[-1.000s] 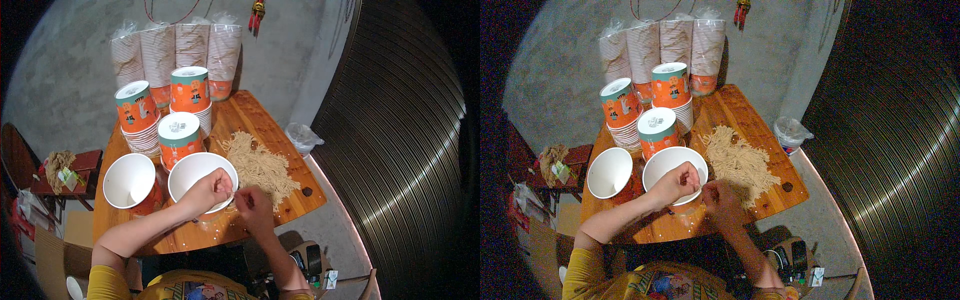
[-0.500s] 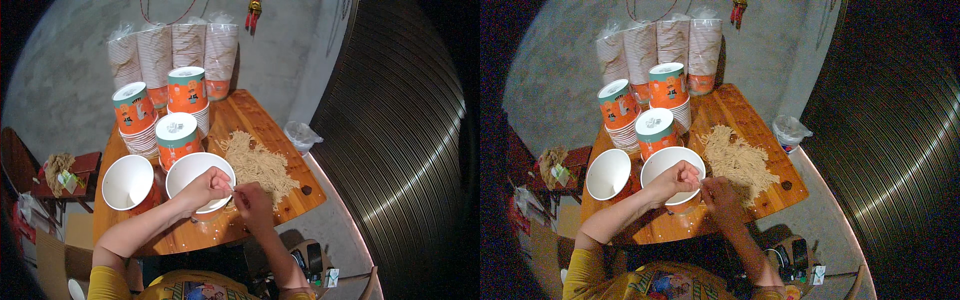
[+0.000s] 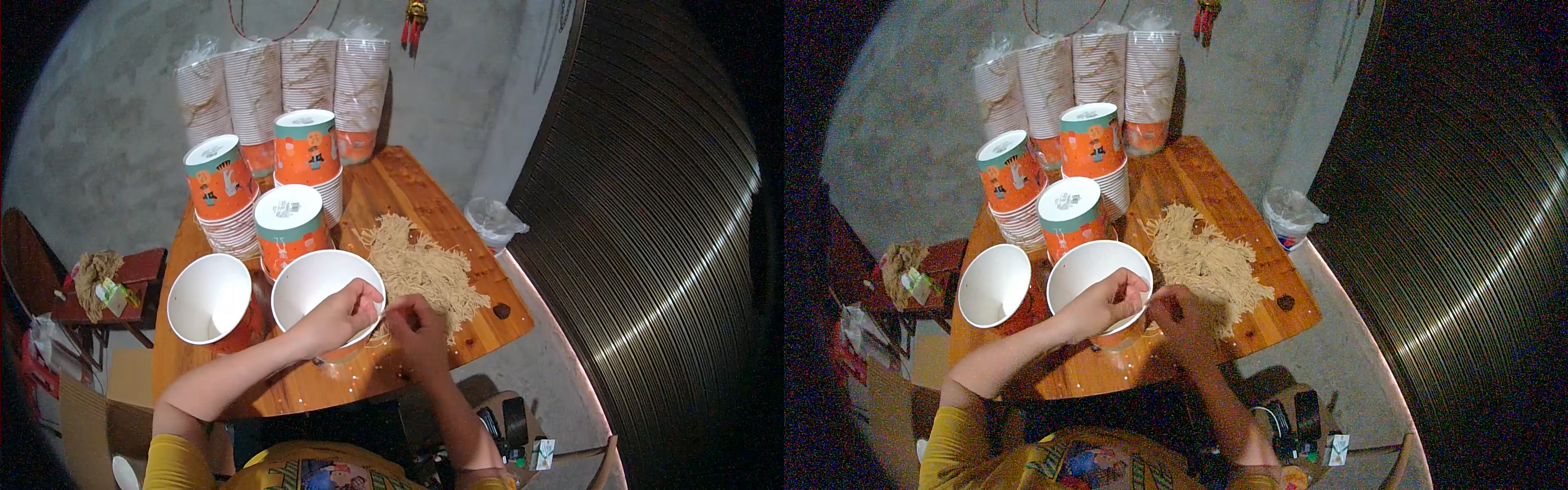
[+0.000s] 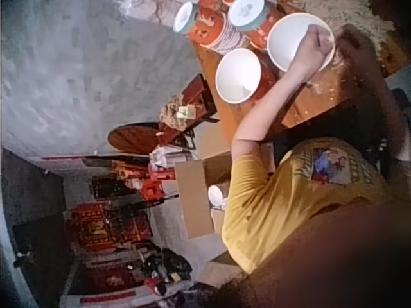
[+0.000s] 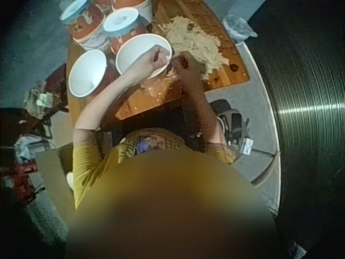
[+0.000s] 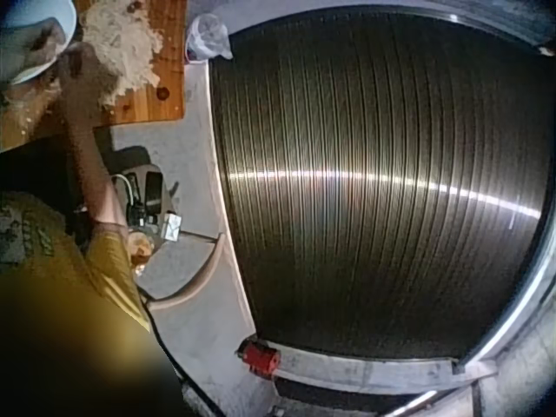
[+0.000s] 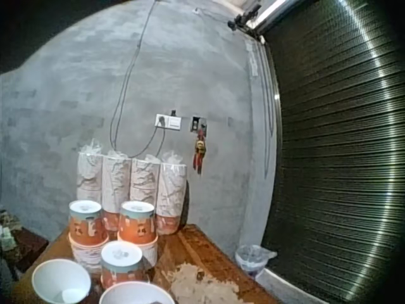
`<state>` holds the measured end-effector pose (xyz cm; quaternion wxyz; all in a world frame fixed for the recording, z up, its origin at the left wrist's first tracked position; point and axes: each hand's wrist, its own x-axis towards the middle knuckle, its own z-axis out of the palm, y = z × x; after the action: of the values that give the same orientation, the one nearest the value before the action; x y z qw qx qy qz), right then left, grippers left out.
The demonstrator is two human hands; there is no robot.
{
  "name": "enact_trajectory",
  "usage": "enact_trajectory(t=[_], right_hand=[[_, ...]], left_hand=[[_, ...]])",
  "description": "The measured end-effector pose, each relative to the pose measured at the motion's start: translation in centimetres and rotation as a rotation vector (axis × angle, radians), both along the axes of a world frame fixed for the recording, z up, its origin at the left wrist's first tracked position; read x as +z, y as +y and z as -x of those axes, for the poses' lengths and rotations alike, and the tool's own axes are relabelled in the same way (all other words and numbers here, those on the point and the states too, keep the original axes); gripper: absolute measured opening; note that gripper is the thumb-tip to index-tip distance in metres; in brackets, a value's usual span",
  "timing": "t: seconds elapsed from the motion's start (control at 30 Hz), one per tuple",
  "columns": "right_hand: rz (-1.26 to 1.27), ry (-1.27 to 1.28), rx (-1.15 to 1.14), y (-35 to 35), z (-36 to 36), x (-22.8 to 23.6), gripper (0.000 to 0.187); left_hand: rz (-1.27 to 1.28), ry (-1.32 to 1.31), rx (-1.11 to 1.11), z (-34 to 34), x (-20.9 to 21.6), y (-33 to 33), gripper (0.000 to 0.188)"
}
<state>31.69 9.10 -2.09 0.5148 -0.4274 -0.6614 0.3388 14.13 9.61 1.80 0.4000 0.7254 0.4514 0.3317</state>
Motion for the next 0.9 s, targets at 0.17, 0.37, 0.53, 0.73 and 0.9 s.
enact_trajectory(t=[0.17, 0.37, 0.53, 0.73, 0.9], right_hand=[[0.072, -0.046, 0.009, 0.3, -0.6, -0.5, 0.012], [0.186, 0.286, 0.034, 0.8, -0.2, -1.1, 0.006], [0.188, 0.251, 0.051, 0.8, -0.7, -1.4, 0.008], [0.177, 0.286, 0.076, 0.6, -0.4, -0.8, 0.007], [0.151, 0.327, 0.124, 0.5, -0.3, -0.8, 0.005]], left_hand=[[-0.020, 0.009, -0.058, 0.0, 0.1, -0.1, 0.015], [-0.038, 0.082, -0.021, -0.1, -0.3, -0.3, 0.016], [-0.012, 0.110, -0.048, -0.2, -0.1, -0.3, 0.018], [-0.102, 0.072, -0.056, -0.6, 0.0, -0.5, 0.020], [-0.083, 0.115, -0.019, -0.5, -0.4, -0.4, 0.019]])
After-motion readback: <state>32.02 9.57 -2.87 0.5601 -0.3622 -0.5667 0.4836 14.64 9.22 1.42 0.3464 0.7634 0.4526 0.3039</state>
